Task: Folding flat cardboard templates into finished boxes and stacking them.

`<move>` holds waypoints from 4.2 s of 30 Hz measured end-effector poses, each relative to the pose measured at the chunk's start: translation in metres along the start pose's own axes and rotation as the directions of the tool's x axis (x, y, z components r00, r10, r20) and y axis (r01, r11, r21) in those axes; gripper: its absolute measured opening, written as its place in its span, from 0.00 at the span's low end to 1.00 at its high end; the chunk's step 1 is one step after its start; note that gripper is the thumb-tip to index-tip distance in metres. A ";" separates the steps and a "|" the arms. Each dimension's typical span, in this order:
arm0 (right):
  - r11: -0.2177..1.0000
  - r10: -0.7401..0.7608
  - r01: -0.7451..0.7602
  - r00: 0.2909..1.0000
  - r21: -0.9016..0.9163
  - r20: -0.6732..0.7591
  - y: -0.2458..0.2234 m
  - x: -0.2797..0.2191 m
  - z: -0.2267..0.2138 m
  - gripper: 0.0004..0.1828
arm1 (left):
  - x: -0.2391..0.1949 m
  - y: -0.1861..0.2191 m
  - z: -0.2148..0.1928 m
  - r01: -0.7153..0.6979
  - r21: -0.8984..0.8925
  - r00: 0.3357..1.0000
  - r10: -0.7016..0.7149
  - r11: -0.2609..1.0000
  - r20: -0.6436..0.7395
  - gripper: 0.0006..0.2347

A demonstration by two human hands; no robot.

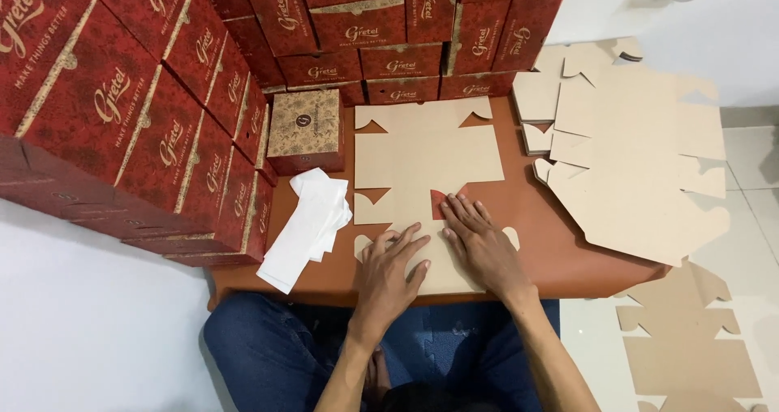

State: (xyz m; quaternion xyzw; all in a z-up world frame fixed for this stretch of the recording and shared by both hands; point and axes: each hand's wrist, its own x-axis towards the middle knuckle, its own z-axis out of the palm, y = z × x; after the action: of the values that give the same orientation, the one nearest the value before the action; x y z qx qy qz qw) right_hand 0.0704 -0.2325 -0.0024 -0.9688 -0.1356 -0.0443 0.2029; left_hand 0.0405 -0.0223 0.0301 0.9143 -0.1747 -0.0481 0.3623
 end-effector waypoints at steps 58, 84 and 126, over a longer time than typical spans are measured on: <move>0.997 -0.074 0.074 0.995 0.002 -0.069 0.005 -0.006 -0.001 0.25 | 0.033 -0.021 0.002 -0.031 0.079 0.996 0.038 0.996 -0.085 0.29; 1.000 -0.013 0.008 0.979 -0.026 -0.201 0.058 -0.040 -0.013 0.33 | 0.013 -0.036 -0.030 -0.098 0.178 0.987 0.118 0.979 -0.110 0.24; 0.891 -0.038 0.206 0.921 0.405 -0.387 0.034 -0.017 -0.075 0.05 | 0.011 -0.017 -0.073 -0.353 -0.037 0.898 0.327 0.935 -0.296 0.07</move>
State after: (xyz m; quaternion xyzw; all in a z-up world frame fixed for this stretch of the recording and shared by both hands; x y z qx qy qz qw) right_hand 0.0610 -0.2968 0.0507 -0.8617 -0.1631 -0.2066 0.4338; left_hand 0.0715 0.0320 0.0722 0.8497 -0.2754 0.1402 0.4272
